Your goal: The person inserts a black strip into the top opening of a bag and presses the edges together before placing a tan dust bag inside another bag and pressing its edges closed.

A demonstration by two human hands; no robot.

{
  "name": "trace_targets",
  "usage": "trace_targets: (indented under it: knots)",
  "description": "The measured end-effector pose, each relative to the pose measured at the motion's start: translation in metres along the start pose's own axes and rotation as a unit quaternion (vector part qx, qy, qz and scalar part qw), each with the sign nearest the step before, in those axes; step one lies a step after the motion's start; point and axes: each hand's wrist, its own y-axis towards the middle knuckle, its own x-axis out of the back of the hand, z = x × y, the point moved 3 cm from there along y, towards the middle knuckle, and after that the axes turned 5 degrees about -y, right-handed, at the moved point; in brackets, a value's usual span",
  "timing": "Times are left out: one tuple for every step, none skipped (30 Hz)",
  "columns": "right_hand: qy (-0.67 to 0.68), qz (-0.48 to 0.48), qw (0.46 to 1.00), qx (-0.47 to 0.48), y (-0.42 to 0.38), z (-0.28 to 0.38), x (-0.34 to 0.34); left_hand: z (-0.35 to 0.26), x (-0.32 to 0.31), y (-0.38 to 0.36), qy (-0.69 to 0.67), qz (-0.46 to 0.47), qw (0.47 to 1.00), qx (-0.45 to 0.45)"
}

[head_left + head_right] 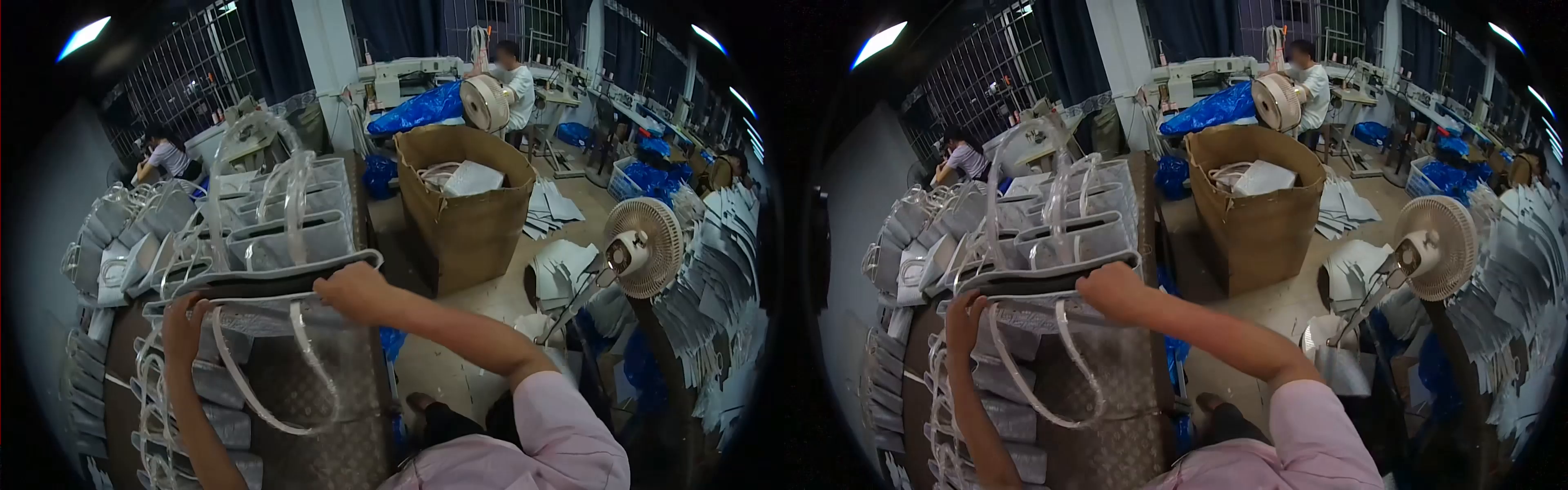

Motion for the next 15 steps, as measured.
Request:
trace_targets:
  knots:
    - [-0.003,0.0,1.0,0.002,0.023,-0.013,-0.025,0.021,-0.012,0.011,0.047,-0.06,0.997,0.005]
    - [0.011,0.018,1.0,-0.005,0.042,-0.022,-0.057,0.043,-0.026,0.015,0.097,-0.11,0.989,0.014]
    - [0.033,0.042,0.999,-0.008,0.051,-0.032,-0.094,0.061,-0.044,0.008,0.051,-0.176,0.983,0.031]
    - [0.041,-0.004,0.998,-0.037,0.055,-0.046,-0.133,0.082,-0.07,-0.009,0.018,-0.199,0.976,0.088]
    - [0.059,-0.049,0.996,-0.05,0.066,-0.047,-0.166,0.088,-0.088,-0.039,0.001,-0.235,0.959,0.156]
    - [0.048,-0.061,0.994,-0.081,0.081,-0.053,-0.177,0.093,-0.107,-0.072,0.041,-0.227,0.955,0.189]
    - [0.04,-0.037,0.993,-0.104,0.093,-0.053,-0.171,0.083,-0.122,-0.108,-0.002,-0.256,0.945,0.205]
    - [0.038,0.037,0.996,-0.075,0.101,-0.053,-0.168,0.092,-0.151,-0.158,-0.097,-0.276,0.91,0.295]
    - [0.067,0.078,0.991,-0.085,0.107,-0.05,-0.155,0.07,-0.167,-0.196,-0.072,-0.276,0.897,0.339]
    - [0.059,0.054,0.994,-0.073,0.11,-0.056,-0.172,0.056,-0.183,-0.235,-0.09,-0.258,0.878,0.392]
    - [0.057,0.068,0.993,-0.076,0.119,-0.061,-0.178,0.044,-0.204,-0.279,-0.05,-0.227,0.873,0.428]
    - [0.052,0.086,0.992,-0.082,0.123,-0.063,-0.18,0.029,-0.224,-0.319,-0.016,-0.188,0.866,0.464]
    - [0.058,0.098,0.992,-0.058,0.127,-0.062,-0.177,0.013,-0.235,-0.346,-0.011,-0.197,0.852,0.486]
    - [0.041,0.08,0.995,-0.048,0.129,-0.061,-0.17,-0.009,-0.248,-0.367,0.052,-0.127,0.87,0.474]
    - [0.026,0.063,0.997,-0.035,0.131,-0.061,-0.169,-0.029,-0.26,-0.38,0.11,-0.054,0.878,0.463]
